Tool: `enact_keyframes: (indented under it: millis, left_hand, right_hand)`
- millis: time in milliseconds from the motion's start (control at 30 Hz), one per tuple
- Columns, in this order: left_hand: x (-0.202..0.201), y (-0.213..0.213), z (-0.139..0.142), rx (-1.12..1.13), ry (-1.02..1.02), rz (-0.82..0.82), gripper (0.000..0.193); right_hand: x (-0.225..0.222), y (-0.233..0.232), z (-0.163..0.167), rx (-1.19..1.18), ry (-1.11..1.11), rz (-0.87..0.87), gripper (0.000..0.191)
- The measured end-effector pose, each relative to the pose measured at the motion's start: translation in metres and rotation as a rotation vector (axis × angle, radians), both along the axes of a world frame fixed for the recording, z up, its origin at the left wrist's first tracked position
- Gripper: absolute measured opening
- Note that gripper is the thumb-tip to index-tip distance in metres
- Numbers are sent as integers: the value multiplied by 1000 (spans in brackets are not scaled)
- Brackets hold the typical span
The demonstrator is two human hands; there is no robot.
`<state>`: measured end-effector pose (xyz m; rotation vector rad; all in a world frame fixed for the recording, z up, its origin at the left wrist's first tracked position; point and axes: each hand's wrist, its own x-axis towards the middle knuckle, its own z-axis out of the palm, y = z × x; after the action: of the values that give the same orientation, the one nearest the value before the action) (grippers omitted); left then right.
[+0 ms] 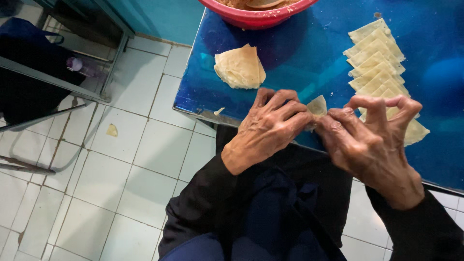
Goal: The person folds thin square pastry wrappers in half and stacks the folded pieces in a row on a blue table, working one wrapper at a time. Near the end, they spoon a brown filling from a red bowl onto a wrapper and begin folding it over the filling.
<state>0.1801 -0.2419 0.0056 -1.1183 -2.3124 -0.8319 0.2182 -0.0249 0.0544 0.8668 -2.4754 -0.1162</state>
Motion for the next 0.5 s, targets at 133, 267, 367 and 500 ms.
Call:
enact_keyframes:
  millis: [133,267,367,500]
  left_hand:
    - [-1,0,0,26,-22,-20,21]
    - [-6,1,-1,20,-12,-13,17]
    - [-12,3,-3,1,-10,-2,23]
    - [-15,2,-4,25,-35,-2,19]
  right_hand:
    - [-4,1,-3,23,-21,-2,15]
    - [-19,15,-10,-46,-198,6,16]
    - [-34,27,-18,-133,-311,44,22]
    - [-51,37,-29,-136,-331,110,25]
